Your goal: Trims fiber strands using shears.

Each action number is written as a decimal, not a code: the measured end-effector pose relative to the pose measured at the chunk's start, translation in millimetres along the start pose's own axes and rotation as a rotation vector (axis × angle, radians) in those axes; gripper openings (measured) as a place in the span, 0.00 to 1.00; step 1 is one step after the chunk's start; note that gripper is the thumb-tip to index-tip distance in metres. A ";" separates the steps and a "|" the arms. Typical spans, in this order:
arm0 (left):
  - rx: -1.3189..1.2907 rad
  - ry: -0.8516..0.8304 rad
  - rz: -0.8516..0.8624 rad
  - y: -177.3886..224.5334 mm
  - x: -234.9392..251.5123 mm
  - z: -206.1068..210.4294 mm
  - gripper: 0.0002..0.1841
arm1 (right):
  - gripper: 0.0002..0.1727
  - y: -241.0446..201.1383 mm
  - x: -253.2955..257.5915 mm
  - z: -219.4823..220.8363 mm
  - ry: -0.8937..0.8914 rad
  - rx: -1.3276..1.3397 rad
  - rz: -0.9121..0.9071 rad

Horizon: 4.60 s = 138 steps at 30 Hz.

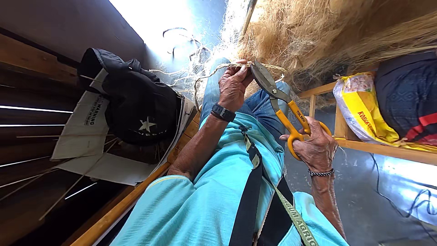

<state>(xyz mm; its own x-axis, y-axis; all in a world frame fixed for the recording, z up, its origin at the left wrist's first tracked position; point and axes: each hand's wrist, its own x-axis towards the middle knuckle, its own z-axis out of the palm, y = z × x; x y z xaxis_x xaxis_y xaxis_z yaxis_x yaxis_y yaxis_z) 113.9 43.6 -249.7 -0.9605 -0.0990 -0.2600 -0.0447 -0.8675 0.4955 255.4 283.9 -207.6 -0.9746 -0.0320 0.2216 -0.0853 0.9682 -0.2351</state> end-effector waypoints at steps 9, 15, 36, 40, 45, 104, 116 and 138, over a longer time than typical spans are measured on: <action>0.026 -0.048 -0.034 8.3 -1.2 -3.2 0.09 | 0.33 10.9 -3.7 3.3 -0.029 0.366 0.072; -0.013 -0.145 -0.049 18.3 -6.4 -9.6 0.12 | 0.35 4.0 4.3 2.8 0.117 0.813 0.102; 0.043 -0.253 -0.191 -1.6 -33.0 -14.3 0.08 | 0.33 -19.4 56.8 50.7 -0.059 1.421 -0.017; 0.066 -0.273 -0.217 -6.5 -28.9 -20.0 0.07 | 0.32 -26.8 47.6 44.8 -0.022 1.307 0.046; 0.020 -0.444 -0.288 -13.3 -25.8 -29.4 0.10 | 0.32 -39.0 51.3 43.7 0.020 1.287 0.105; 0.061 -0.425 -0.035 11.9 0.2 -60.8 0.12 | 0.32 -99.9 55.5 63.2 -0.010 1.324 0.210; 0.085 -0.351 -0.010 -5.4 -14.1 -50.9 0.09 | 0.30 -100.3 52.1 66.6 -0.106 1.416 0.262; 0.475 -0.372 -0.197 8.9 -23.0 -48.8 0.39 | 0.31 -97.1 60.5 71.0 0.022 1.337 0.274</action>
<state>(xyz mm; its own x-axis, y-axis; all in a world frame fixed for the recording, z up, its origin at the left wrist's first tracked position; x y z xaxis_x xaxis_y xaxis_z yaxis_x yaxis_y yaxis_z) 149.0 14.3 -279.7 -0.9491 0.2909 -0.1210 -0.2657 -0.5329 0.8033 190.0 170.3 -238.7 -0.9901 0.1365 0.0318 -0.0368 -0.0343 -0.9987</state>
